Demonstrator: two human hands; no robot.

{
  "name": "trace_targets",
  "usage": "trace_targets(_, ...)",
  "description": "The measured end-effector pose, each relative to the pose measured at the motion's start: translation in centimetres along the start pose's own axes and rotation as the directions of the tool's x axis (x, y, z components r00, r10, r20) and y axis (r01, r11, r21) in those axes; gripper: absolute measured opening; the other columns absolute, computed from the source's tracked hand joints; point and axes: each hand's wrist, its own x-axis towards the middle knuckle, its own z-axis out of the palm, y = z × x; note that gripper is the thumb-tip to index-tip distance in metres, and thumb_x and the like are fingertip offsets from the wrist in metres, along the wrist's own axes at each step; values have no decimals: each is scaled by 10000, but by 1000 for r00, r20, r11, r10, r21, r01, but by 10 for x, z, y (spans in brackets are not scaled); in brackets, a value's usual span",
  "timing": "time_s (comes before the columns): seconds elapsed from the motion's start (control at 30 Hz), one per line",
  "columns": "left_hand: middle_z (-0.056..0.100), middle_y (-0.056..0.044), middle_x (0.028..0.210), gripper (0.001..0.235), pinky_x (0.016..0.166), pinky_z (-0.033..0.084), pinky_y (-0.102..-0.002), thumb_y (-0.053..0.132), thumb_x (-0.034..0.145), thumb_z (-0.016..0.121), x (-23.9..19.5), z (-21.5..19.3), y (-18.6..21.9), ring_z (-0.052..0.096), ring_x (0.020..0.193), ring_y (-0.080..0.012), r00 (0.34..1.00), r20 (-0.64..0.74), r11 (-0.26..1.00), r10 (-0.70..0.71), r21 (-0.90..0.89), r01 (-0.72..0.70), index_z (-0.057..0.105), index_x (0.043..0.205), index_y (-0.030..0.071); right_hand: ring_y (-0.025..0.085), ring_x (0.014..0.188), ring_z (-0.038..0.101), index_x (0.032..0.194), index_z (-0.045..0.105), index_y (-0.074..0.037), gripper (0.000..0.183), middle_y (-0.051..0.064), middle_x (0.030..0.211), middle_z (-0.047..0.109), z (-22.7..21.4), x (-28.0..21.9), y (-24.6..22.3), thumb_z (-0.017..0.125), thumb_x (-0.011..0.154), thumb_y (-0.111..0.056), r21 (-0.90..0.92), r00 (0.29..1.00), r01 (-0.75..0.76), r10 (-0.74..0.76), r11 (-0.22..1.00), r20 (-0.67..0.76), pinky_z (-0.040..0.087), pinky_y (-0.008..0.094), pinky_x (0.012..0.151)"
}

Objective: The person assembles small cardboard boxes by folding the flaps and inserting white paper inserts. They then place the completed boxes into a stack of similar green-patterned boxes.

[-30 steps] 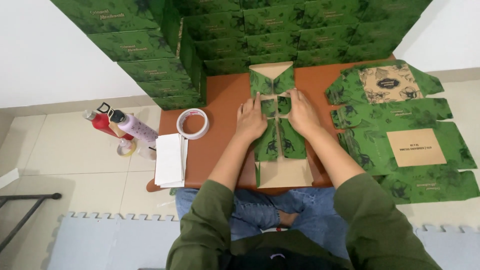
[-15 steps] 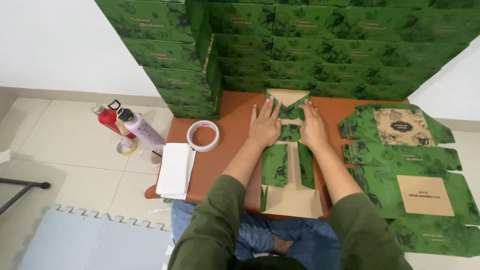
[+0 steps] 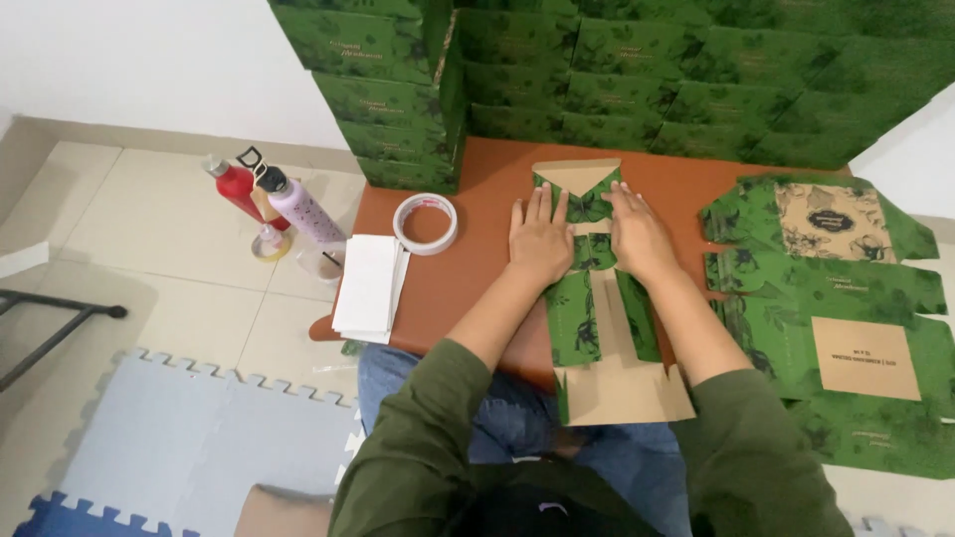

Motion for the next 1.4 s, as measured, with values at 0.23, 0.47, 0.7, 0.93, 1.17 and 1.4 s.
trace_targets(0.23, 373, -237, 1472, 549, 969, 357, -449, 149, 927, 589, -41, -21, -35, 412, 1279, -377, 930, -358, 966, -84, -258, -12, 436, 1437, 16, 409, 1383, 466, 1347, 576, -26, 392, 278, 1408, 562, -17, -25, -29, 439, 983, 20, 129, 992, 121, -126, 984, 30, 364, 468, 1178)
trace_targets(0.47, 655, -18, 953, 313, 914, 327, -470, 156, 873, 638, 32, 39, -82, 599, 953, -215, 884, -466, 1000, 26, 20, -19, 590, 1180, 198, 356, 1375, 495, 1348, 566, -81, 325, 221, 1419, 579, -26, -32, -45, 428, 1054, -72, 123, 978, 190, -199, 974, 64, 383, 450, 1180)
trace_targets(0.7, 572, -66, 721, 56, 741, 335, -421, 85, 828, 606, -16, 17, -100, 566, 697, -234, 709, -673, 967, 212, 251, -52, 622, 815, 138, 429, 1272, 540, 1426, 512, -104, 382, 222, 1466, 537, -87, -24, -64, 390, 1065, -68, 165, 983, 133, -151, 977, 107, 451, 590, 1044)
trace_targets(0.93, 576, -25, 838, 294, 690, 388, -389, 120, 908, 509, -165, -50, -114, 577, 721, -253, 789, -612, 957, 56, 258, 132, 609, 1185, 112, 362, 1245, 549, 1476, 458, -62, 440, 206, 1541, 438, -199, -53, -78, 342, 1052, -88, 126, 944, -93, 47, 988, 328, 407, 541, 1069)
trace_targets(1.17, 503, -57, 849, 464, 675, 374, -405, 60, 818, 664, -210, -41, -118, 538, 738, -290, 813, -536, 944, -227, 83, 318, 596, 1269, 144, 223, 1046, 639, 1511, 426, -207, 780, 130, 1461, 482, -225, -176, -77, 591, 789, -453, 10, 889, -188, 166, 982, 427, 581, 426, 910)
trace_targets(1.4, 557, -39, 863, 583, 674, 382, -401, 45, 782, 620, -199, -36, -125, 554, 712, -270, 782, -551, 914, -289, 83, 397, 575, 1356, 142, 175, 829, 647, 1472, 528, -295, 915, 62, 1273, 442, -164, -286, -90, 874, 632, -403, 17, 788, -506, 455, 862, 415, 560, 380, 869)
